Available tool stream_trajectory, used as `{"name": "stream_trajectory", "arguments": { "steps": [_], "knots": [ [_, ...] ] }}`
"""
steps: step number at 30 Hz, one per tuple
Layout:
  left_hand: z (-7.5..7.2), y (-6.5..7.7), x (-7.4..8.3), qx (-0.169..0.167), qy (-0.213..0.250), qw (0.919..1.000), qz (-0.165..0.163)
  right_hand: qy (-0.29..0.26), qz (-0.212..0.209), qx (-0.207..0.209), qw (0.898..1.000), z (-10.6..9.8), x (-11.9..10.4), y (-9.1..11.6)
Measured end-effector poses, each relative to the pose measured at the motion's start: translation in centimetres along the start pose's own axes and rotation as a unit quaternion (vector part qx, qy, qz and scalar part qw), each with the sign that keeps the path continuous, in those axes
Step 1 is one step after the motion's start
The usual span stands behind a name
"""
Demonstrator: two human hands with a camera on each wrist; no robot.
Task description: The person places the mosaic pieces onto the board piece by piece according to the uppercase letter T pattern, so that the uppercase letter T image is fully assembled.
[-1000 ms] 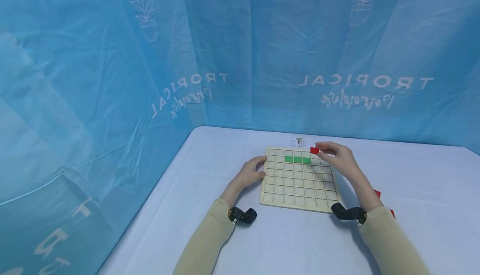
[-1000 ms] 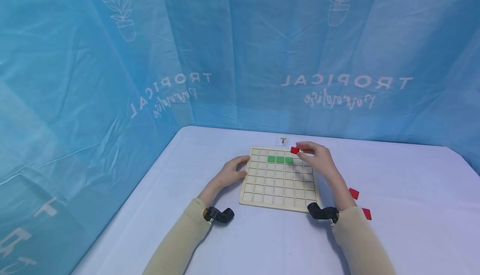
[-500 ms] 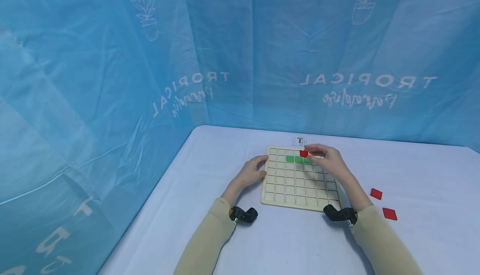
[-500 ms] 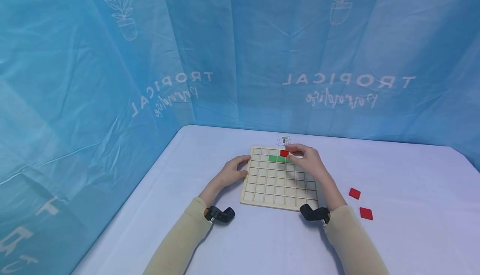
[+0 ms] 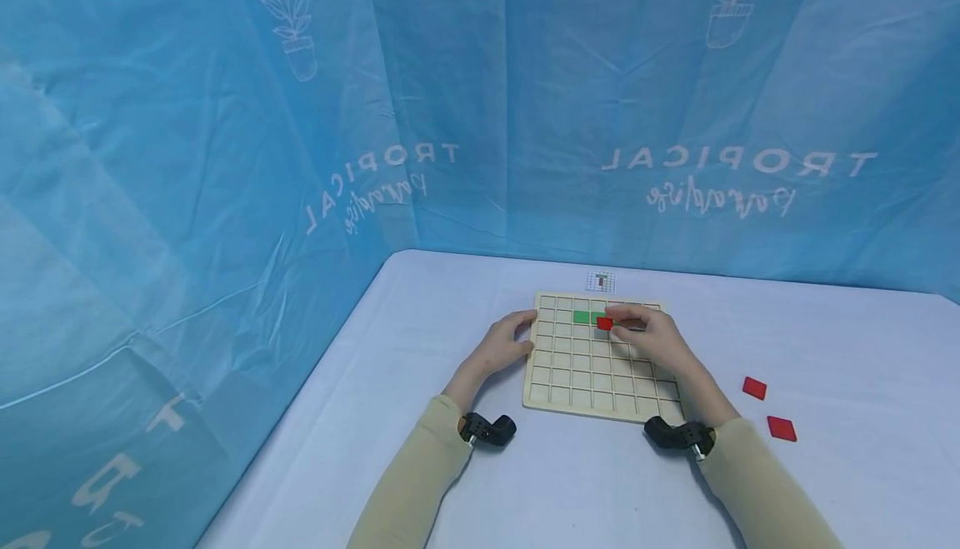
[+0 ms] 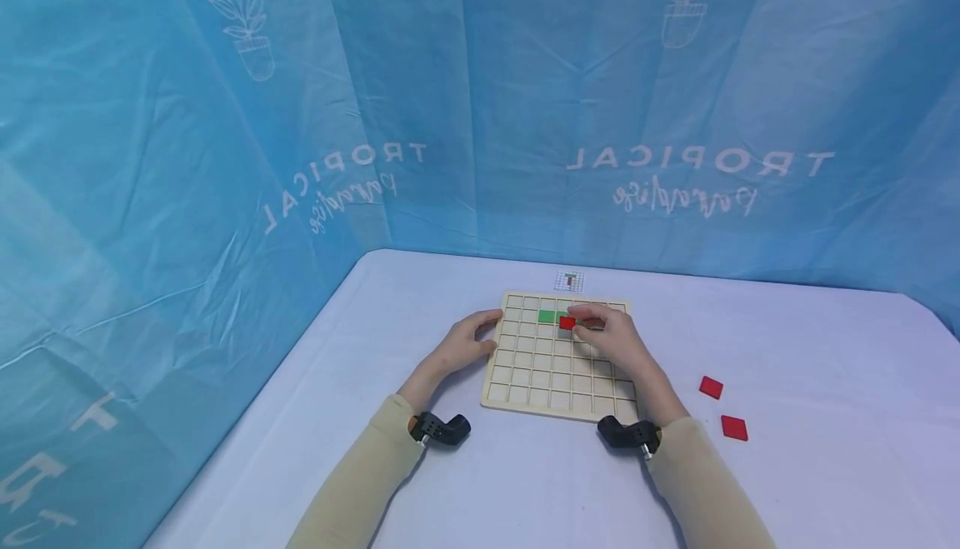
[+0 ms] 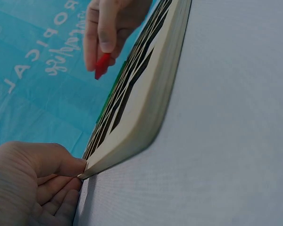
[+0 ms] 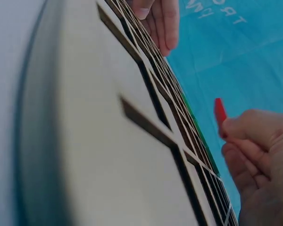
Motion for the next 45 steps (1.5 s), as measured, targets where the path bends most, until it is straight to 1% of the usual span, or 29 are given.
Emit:
{"name": "stream_trajectory", "arguments": {
  "steps": [6,12,16,27,40,42,45],
  "knots": [
    [-0.1,-0.1,0.1,0.0,-0.002,1.0,0.0,0.022,-0.012,-0.001,1.0,0.4,0.7,0.1],
    [0.0,0.0,0.0,0.0,-0.001,1.0,0.0,0.075,-0.041,-0.009,0.996,1.1,0.1,0.2],
    [0.0,0.0,0.0,-0.001,-0.004,1.0,-0.001,0.101,-0.057,-0.003,0.993,1.2,-0.3,0.3],
    [0.1,0.0,-0.2,-0.001,-0.003,1.0,-0.003,0.132,-0.076,-0.002,0.988,1.5,-0.5,0.4],
    [0.1,0.0,-0.1,-0.001,-0.003,1.0,-0.002,0.118,-0.077,0.009,0.99,1.5,-0.5,0.3],
    [0.0,0.1,0.0,-0.001,-0.003,1.0,-0.002,0.098,-0.061,0.012,0.993,1.3,-0.2,0.3],
    [-0.1,0.1,0.0,-0.001,-0.004,1.0,-0.001,0.045,-0.029,0.018,0.998,0.9,-0.1,0.1]
  ]
}}
Point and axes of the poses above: each hand's wrist, its own y-axis away from the middle knuckle, its own z-axis out of the palm, x = y × z, the point moved 9 cm from there along -y, towards the middle knuckle, and after that the axes turned 10 degrees about -y, right-handed, at the moved point
